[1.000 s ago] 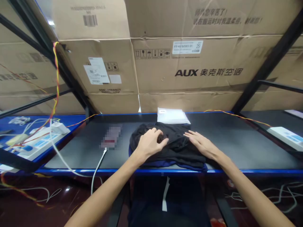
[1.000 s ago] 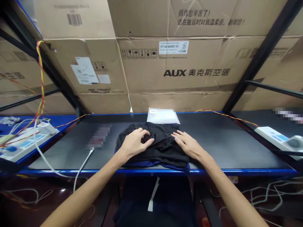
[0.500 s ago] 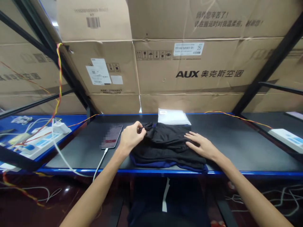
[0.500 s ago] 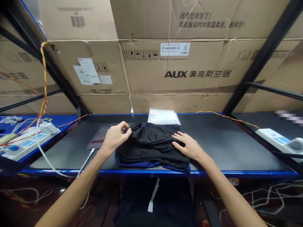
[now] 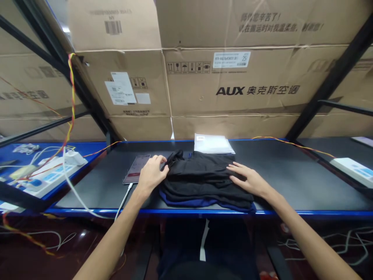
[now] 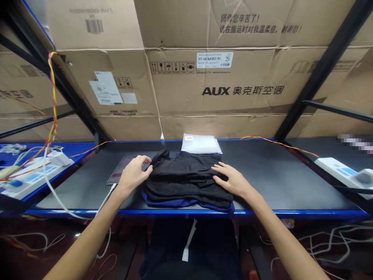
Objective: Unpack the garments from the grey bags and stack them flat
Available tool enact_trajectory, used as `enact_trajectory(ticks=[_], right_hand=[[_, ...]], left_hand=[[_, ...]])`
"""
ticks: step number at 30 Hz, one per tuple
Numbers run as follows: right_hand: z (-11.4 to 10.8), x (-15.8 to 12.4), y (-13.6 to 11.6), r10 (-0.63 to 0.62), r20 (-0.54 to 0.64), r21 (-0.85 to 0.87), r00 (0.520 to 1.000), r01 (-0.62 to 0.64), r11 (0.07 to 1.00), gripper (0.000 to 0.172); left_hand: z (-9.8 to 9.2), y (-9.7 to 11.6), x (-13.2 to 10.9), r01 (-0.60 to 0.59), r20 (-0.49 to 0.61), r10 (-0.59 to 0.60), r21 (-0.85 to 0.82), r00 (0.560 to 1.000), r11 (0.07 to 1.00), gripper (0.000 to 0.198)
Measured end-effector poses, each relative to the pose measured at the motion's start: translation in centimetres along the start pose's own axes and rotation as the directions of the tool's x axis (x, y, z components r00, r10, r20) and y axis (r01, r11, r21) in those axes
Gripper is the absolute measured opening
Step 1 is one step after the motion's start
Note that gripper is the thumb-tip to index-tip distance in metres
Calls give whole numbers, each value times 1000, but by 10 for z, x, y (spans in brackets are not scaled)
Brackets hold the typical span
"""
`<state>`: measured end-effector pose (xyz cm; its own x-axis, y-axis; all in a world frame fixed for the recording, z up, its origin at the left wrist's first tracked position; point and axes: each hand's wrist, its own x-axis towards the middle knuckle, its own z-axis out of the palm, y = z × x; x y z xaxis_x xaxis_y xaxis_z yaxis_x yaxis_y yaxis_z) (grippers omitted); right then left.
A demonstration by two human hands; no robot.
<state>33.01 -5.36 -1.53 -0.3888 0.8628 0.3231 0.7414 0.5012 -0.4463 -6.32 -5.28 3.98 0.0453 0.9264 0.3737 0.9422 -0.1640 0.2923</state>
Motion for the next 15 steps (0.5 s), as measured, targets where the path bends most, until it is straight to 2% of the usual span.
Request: enact_trajectory(ticks=[2, 4, 5, 8, 10, 12, 15], right_hand=[[-1, 0, -1, -13, -20, 18, 1000, 13, 1000, 42], [-3, 0, -2, -29, -49, 45, 998, 31, 998, 42], [-4, 0, -3, -35, -69, 63, 997, 39, 997, 41], [-8, 0, -7, -41, -139, 121, 989, 58, 991, 36], [-10, 0, -9, -39, -187, 162, 982, 70, 984, 31], [-12, 0, -13, -31, -232, 206, 972, 80, 975, 26], [-15, -1, -19, -21, -292, 259, 956, 100, 961, 19]], left_hand=[[0, 3, 2, -211, -76, 204, -100, 976, 972, 19], [2, 4, 5, -361, -61, 356, -194, 932, 912, 23], [4, 4, 8, -388, -31, 391, -221, 920, 895, 27], [14, 1, 16, -343, 82, 365, -199, 928, 918, 38], [17, -1, 20, -306, 124, 331, -184, 936, 934, 37], [13, 1, 22, -304, 104, 334, -229, 937, 925, 25], [-2, 6, 18, -317, 26, 355, -392, 934, 863, 15]])
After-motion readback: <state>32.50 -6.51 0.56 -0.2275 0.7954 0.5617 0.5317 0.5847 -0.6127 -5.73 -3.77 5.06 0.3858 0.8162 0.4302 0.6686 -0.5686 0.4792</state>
